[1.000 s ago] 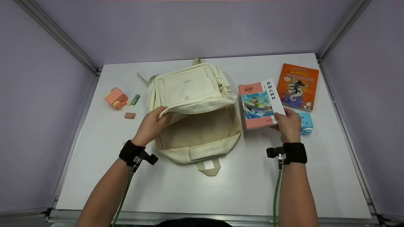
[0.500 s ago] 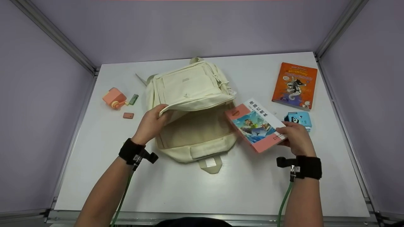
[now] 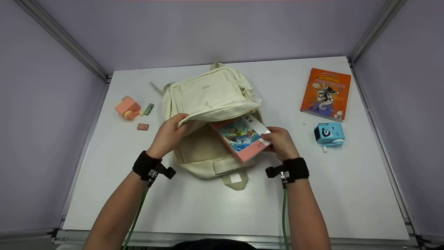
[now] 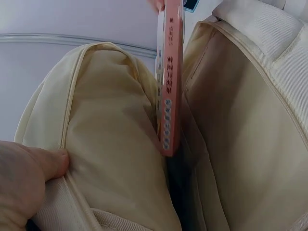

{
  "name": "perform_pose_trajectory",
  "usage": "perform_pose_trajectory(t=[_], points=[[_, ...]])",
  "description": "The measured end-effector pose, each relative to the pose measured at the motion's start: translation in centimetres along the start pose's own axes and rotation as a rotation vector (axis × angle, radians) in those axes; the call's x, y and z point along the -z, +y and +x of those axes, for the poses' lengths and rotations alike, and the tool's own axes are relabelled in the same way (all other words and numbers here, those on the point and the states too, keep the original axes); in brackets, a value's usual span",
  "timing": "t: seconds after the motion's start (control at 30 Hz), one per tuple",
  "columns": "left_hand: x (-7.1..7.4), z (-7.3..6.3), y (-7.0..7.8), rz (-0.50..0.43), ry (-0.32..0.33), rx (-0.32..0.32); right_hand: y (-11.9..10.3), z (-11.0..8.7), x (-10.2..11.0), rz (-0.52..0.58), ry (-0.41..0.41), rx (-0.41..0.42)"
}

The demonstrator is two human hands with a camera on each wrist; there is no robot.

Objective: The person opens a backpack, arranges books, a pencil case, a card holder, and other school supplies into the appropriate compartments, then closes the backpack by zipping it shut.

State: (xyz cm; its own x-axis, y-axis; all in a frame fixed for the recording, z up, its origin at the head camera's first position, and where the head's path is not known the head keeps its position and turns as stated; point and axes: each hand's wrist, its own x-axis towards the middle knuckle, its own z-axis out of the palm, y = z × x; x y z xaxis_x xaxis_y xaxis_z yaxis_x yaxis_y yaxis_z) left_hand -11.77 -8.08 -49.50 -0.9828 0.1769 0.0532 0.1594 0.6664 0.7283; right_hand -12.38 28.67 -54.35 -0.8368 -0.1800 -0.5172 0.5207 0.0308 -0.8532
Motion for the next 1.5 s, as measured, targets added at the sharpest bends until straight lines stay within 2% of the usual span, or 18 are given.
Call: perform_pose_trajectory(t=[0.2,0.4,0.67,0.87,0.93,1.03,1.1,1.17,1.3,1.4,1.5], points=[[0.1,0.0,0.4,0.017,-0.012,-0.025,-0.2,2.9,-3.2,0.015,0.008,0.065],[0.0,-0.1,0.6,0.025,-0.03,-0.027,-0.4,4.9,-5.7,-0.033,0.041,0.121],[-0.1,-0.2,0.4,0.011,-0.038,-0.041,0.1,7.1,-8.5,-0.059,0.103,0.302],[-0.1,-0.2,0.4,0.012,-0.054,-0.036,-0.2,8.1,-9.8,-0.19,0.118,0.306],[-0.1,-0.1,0.4,0.012,-0.053,-0.04,-0.3,8.3,-10.1,-0.191,0.091,0.298],[-0.2,-0.2,0.3,0.014,-0.05,-0.048,-0.4,8.4,-10.2,-0.256,0.061,0.293],[-0.2,-0.2,0.3,0.015,-0.05,-0.051,-0.6,8.6,-10.1,-0.337,0.043,0.291],[-0.2,-0.3,0.3,0.019,-0.05,-0.054,-0.8,8.7,-10.0,-0.469,0.027,0.307],[-0.2,-0.3,0.3,0.019,-0.052,-0.05,-1.1,8.7,-10.0,-0.659,0.008,0.36],[-0.2,-0.2,0.4,0.015,-0.056,-0.039,-1.2,8.7,-10.0,-0.751,0.034,0.378],[-0.1,-0.2,0.4,0.02,-0.06,-0.029,-1.0,9.2,-9.8,-0.855,0.112,0.418]])
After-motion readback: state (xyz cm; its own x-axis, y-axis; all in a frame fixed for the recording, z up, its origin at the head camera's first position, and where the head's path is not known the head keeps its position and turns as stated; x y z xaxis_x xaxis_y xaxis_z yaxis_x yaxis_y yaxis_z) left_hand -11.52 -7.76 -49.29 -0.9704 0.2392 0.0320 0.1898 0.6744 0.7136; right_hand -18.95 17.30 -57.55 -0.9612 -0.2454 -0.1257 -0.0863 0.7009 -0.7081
